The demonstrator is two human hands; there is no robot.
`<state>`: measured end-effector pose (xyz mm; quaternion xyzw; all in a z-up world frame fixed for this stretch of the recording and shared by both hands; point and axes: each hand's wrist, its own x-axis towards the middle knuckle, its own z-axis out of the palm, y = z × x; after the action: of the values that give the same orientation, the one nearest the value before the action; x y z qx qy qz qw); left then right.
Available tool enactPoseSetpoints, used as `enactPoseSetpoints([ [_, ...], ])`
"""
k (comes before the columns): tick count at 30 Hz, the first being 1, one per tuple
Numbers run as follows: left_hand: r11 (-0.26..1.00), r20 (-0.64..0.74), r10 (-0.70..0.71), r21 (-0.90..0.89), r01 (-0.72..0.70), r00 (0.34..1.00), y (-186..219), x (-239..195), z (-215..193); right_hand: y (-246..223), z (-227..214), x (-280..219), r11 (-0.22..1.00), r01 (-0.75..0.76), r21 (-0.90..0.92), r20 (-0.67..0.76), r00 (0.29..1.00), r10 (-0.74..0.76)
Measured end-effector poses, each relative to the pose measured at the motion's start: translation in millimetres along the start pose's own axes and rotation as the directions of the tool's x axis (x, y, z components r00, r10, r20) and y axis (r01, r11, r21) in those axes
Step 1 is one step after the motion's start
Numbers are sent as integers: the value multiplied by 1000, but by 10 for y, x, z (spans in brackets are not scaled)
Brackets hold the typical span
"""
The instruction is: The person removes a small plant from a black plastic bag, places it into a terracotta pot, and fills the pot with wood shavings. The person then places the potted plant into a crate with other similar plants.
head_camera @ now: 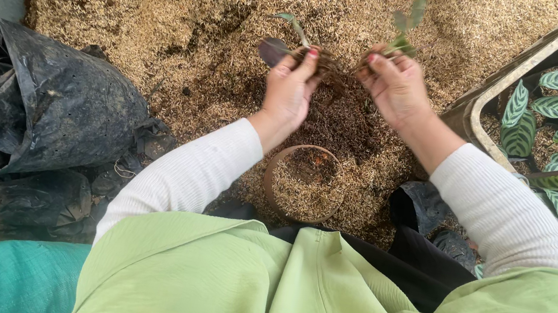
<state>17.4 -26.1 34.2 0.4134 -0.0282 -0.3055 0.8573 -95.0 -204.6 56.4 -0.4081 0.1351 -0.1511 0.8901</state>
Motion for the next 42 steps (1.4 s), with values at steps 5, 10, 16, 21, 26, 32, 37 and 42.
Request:
enactPoseSetpoints([
  [5, 840, -56, -85, 532, 102, 995, 310, 57, -212, -511, -249, -41, 693, -161, -702, -176, 983, 50],
  [10, 561, -171, -542, 655, 506, 823, -268, -140, -205, -164, -607, -117, 104, -364, -926, -305, 880, 364],
  [16, 545, -72, -657, 642, 539, 750, -992, -234, -206, 291, -1003, -183, 299, -531, -792, -327, 784, 527],
  [21, 526, -70, -608, 711, 467, 791, -1215, -216, -218, 275, -1072, -342, 638, -630, -443, -151, 754, 639],
  [26, 581, 65, -593, 725, 370, 803, -1222, -217, -194, 235, -944, -420, 667, -554, -498, -178, 818, 547],
  [32, 573, 81, -589, 743, 345, 804, -1102, -168, -68, 212, -991, -383, 698, -526, -486, -281, 850, 445],
  [37, 529, 5, -523, 786, 320, 853, -1054, -158, -124, 55, -1249, -316, 728, -522, -445, -268, 853, 448],
  [42, 576, 79, -516, 769, 278, 853, -1257, -147, -135, 150, -1352, -331, 625, -505, -595, -250, 856, 453],
])
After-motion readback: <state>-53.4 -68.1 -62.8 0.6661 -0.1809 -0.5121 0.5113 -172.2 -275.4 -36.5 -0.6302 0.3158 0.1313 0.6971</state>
